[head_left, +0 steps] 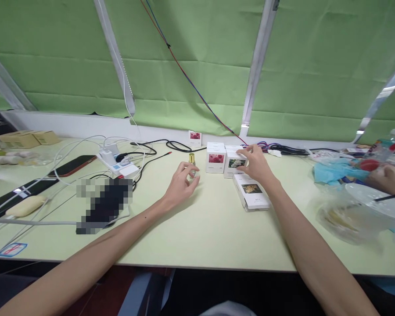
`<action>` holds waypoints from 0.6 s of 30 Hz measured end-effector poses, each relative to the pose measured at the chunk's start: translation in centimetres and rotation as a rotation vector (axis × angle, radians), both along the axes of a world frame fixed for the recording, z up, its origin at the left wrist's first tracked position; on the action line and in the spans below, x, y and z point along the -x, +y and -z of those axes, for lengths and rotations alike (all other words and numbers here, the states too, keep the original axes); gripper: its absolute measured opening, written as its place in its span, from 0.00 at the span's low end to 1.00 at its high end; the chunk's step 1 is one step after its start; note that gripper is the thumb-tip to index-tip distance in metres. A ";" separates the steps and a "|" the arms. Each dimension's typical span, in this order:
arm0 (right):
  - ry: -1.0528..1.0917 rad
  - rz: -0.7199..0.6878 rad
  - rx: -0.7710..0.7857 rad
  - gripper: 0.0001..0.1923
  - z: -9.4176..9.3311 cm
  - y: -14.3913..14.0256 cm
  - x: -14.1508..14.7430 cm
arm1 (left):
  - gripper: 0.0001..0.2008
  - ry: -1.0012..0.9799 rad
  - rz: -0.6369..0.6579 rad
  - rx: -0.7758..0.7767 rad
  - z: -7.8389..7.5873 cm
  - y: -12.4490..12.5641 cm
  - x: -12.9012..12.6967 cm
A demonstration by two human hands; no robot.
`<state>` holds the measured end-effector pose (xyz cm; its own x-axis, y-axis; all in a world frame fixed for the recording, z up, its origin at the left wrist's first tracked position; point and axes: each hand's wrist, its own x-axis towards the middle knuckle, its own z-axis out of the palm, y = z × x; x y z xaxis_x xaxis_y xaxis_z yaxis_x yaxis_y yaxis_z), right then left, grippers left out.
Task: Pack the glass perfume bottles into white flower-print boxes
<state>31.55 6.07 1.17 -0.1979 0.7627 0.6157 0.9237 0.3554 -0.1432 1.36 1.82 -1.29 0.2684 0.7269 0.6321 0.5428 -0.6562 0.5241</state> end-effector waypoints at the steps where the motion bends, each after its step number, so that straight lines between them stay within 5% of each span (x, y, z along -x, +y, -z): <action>1: -0.010 0.014 0.004 0.32 0.0 -0.1 0.4 | 0.08 0.000 0.000 0.001 0.0 0.0 0.0; 18: -0.007 0.193 0.069 0.28 0.8 -0.3 2.7 | 0.08 0.003 0.001 0.019 0.1 0.0 -0.1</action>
<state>28.89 5.77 0.37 -0.0480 0.8273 0.5597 0.9748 0.1610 -0.1543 1.45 1.86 -1.38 0.2714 0.7387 0.6169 0.5439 -0.6466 0.5349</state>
